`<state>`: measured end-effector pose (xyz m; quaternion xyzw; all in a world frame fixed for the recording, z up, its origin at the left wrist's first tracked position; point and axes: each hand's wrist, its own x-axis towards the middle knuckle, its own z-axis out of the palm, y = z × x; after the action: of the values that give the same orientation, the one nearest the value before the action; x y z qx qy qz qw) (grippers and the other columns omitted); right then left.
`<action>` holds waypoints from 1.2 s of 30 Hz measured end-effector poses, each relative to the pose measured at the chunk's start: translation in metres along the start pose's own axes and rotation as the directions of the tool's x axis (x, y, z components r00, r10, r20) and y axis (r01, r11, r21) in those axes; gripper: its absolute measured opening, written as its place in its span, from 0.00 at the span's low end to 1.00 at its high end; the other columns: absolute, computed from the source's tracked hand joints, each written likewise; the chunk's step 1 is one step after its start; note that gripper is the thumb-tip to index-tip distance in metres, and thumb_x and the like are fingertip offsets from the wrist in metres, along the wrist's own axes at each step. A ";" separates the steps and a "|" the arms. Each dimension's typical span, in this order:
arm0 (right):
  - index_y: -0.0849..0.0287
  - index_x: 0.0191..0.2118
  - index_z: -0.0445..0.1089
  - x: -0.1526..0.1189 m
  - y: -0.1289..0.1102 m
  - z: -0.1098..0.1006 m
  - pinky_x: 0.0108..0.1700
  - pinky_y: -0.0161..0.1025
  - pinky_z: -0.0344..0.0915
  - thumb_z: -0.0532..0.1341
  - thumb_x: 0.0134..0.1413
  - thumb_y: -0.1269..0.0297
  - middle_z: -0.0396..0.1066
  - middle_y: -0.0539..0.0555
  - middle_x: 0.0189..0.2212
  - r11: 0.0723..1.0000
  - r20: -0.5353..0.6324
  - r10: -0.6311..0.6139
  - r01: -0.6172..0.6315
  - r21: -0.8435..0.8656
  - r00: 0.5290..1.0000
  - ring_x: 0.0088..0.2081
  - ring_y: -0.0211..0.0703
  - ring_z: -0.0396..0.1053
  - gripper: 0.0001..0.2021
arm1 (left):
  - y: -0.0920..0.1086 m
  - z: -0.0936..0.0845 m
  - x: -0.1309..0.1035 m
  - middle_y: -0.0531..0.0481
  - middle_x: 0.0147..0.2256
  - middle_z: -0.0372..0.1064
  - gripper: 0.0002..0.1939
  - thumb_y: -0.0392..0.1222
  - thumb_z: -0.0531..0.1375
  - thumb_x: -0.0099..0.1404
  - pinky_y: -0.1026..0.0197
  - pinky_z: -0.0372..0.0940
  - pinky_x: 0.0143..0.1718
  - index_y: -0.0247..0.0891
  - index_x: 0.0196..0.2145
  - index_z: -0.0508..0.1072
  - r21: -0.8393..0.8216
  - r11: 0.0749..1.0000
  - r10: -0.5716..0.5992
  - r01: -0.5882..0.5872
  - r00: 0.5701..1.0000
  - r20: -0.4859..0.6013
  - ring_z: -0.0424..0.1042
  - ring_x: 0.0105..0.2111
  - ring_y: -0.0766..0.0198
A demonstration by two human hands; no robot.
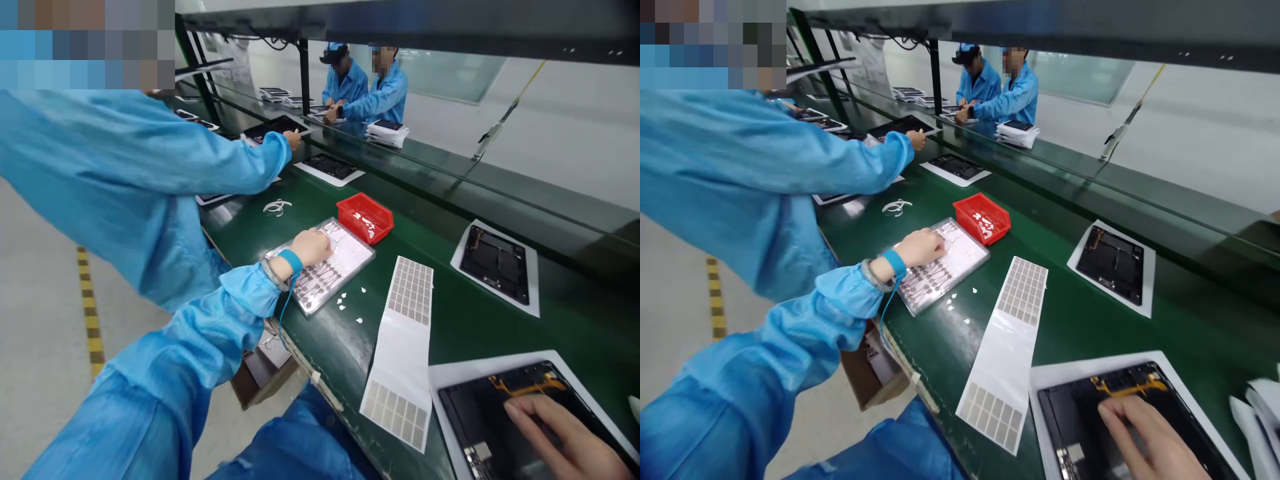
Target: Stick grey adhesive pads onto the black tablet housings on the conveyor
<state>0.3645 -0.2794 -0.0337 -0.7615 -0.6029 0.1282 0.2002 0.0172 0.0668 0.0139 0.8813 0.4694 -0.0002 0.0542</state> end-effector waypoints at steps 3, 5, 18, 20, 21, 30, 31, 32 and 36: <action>0.51 0.32 0.71 0.021 -0.046 -0.015 0.39 0.43 0.70 0.55 0.53 0.46 0.74 0.55 0.34 0.995 0.046 -0.088 0.090 -0.051 0.995 0.36 0.50 0.72 0.16 | 0.007 0.001 0.002 0.46 0.42 0.69 0.12 0.45 0.57 0.67 0.50 0.64 0.47 0.33 0.41 0.70 -0.038 0.999 0.012 -0.012 1.000 0.003 0.69 0.43 0.59; 0.50 0.31 0.70 0.036 -0.078 -0.021 0.36 0.40 0.69 0.54 0.55 0.47 0.73 0.54 0.33 0.988 0.084 -0.134 0.140 -0.066 0.987 0.35 0.47 0.72 0.15 | 0.005 -0.002 0.003 0.46 0.42 0.69 0.11 0.44 0.57 0.67 0.50 0.64 0.47 0.32 0.39 0.70 -0.084 0.996 0.016 -0.018 1.000 -0.023 0.69 0.43 0.59; 0.59 0.41 0.68 0.135 -0.213 0.031 0.23 0.34 0.66 0.52 0.58 0.47 0.73 0.57 0.35 0.608 0.477 -0.024 -0.366 0.705 0.879 0.26 0.38 0.69 0.20 | 0.036 0.003 -0.068 0.54 0.33 0.74 0.07 0.38 0.53 0.68 0.67 0.66 0.35 0.39 0.43 0.66 -0.387 0.838 0.251 -0.384 0.901 -0.353 0.74 0.32 0.68; 0.59 0.42 0.68 0.142 -0.221 0.035 0.22 0.32 0.66 0.55 0.56 0.46 0.73 0.57 0.37 0.493 0.540 -0.060 -0.445 0.747 0.840 0.26 0.36 0.69 0.20 | 0.039 0.008 -0.079 0.51 0.35 0.74 0.07 0.37 0.51 0.69 0.66 0.67 0.37 0.38 0.43 0.67 -0.234 0.800 0.411 -0.553 0.788 -0.458 0.74 0.35 0.67; 0.59 0.40 0.69 0.144 -0.223 0.037 0.22 0.31 0.66 0.57 0.54 0.47 0.73 0.56 0.35 0.484 0.563 -0.097 -0.455 0.747 0.821 0.25 0.34 0.69 0.19 | 0.039 0.009 -0.082 0.50 0.35 0.74 0.09 0.36 0.49 0.70 0.65 0.67 0.38 0.37 0.43 0.67 -0.117 0.770 0.496 -0.628 0.703 -0.510 0.74 0.35 0.66; 0.61 0.28 0.66 0.152 -0.229 0.052 0.22 0.28 0.62 0.62 0.51 0.60 0.70 0.47 0.21 0.614 0.516 -0.073 -0.369 0.698 0.854 0.19 0.30 0.66 0.09 | 0.039 0.017 -0.084 0.48 0.36 0.73 0.11 0.37 0.50 0.71 0.63 0.68 0.35 0.35 0.35 0.71 0.174 0.817 0.502 -0.550 0.528 -0.685 0.72 0.36 0.64; 0.61 0.29 0.66 0.153 -0.230 0.054 0.22 0.29 0.62 0.61 0.52 0.60 0.70 0.47 0.21 0.635 0.468 -0.057 -0.330 0.699 0.882 0.19 0.30 0.66 0.09 | 0.041 0.019 -0.084 0.48 0.35 0.72 0.11 0.39 0.51 0.71 0.63 0.67 0.34 0.36 0.35 0.71 0.134 0.846 0.451 -0.515 0.561 -0.694 0.72 0.34 0.63; 0.60 0.29 0.66 0.154 -0.232 0.055 0.22 0.29 0.62 0.60 0.53 0.61 0.70 0.47 0.20 0.658 0.419 -0.045 -0.288 0.695 0.907 0.19 0.30 0.66 0.08 | 0.043 0.020 -0.084 0.48 0.34 0.71 0.11 0.40 0.51 0.70 0.63 0.67 0.33 0.36 0.36 0.71 0.086 0.867 0.403 -0.490 0.589 -0.701 0.71 0.34 0.63; 0.60 0.33 0.68 0.156 -0.235 0.061 0.26 0.32 0.64 0.57 0.55 0.62 0.73 0.51 0.26 0.724 0.268 -0.083 -0.127 0.679 0.960 0.24 0.34 0.70 0.07 | 0.046 0.026 -0.082 0.48 0.33 0.72 0.12 0.39 0.49 0.71 0.64 0.68 0.36 0.34 0.37 0.71 -0.077 0.873 0.292 -0.482 0.642 -0.709 0.72 0.33 0.65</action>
<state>0.1716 -0.0732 0.0271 -0.6134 -0.5247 0.4515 0.3802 0.0104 -0.0293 -0.0031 0.8844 0.2505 0.3938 -0.0070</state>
